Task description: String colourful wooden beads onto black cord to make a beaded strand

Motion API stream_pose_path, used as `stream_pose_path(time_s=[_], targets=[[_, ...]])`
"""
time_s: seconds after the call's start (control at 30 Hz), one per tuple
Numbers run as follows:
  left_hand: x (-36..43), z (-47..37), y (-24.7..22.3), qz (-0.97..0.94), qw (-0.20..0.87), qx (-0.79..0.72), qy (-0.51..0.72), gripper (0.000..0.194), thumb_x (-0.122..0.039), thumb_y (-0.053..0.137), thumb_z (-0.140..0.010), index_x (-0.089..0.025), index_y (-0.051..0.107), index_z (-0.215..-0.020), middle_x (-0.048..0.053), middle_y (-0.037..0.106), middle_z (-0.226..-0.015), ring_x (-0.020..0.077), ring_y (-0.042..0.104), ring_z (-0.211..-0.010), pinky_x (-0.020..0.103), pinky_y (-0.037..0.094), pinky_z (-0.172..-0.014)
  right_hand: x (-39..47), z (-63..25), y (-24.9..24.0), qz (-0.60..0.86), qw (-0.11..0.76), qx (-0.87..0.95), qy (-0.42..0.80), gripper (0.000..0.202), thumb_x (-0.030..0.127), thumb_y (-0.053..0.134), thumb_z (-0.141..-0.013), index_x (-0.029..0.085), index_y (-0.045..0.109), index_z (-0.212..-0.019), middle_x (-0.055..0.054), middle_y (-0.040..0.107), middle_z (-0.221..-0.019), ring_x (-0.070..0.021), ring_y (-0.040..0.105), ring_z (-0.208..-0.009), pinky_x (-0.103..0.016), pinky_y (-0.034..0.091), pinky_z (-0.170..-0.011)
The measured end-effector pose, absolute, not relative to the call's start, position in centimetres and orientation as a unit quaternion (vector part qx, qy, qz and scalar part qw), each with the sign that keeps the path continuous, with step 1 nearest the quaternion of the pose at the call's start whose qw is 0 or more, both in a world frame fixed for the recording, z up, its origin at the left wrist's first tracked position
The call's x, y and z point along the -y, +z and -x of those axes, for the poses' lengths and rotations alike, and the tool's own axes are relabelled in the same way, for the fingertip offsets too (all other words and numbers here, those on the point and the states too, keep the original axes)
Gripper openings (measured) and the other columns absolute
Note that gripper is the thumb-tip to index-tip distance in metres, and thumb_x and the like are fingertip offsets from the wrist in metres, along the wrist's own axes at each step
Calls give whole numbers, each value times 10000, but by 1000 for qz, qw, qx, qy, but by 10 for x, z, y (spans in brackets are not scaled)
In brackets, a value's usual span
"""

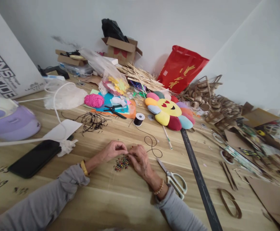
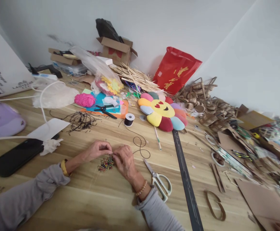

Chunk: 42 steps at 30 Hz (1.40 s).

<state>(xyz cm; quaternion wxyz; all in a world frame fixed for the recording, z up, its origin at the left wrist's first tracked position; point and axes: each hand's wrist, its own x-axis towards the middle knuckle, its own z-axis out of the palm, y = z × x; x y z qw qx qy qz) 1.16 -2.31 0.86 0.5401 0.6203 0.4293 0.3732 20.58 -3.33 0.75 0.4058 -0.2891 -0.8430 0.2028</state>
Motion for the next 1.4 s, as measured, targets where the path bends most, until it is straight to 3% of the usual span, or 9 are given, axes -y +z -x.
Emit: stream_pose_path(time_s=[0.43,0.63,0.93,1.4], targets=[[23,-10,8,-660,511,-439,333,198,-316,655,-732,-120,679,-713,16,649,-639,133,549,-604,226,423,-591,33,-208,8,293,400,848,187,104,183,489,-947,214,566,-884,-47,599,-843,-190,539,-849,-362,470,-776],[23,8,16,-723,507,-407,235,93,-162,689,-647,-125,737,-717,24,692,-629,129,562,-559,205,418,-537,32,-209,3,316,405,836,191,105,205,485,-944,205,567,-879,-56,586,-854,-190,537,-841,-354,480,-763],[32,20,32,-806,451,-367,111,175,-49,655,-616,-156,768,-693,10,681,-585,143,579,-541,201,390,-508,33,-208,5,314,410,836,184,84,187,499,-929,220,555,-875,-43,582,-839,-187,540,-830,-351,486,-757],[35,10,30,-845,368,-369,120,233,-8,541,-616,-144,725,-660,17,677,-603,121,549,-531,194,372,-527,32,-209,-1,342,412,823,190,87,181,499,-920,201,568,-871,-62,598,-834,-197,541,-822,-360,467,-759]])
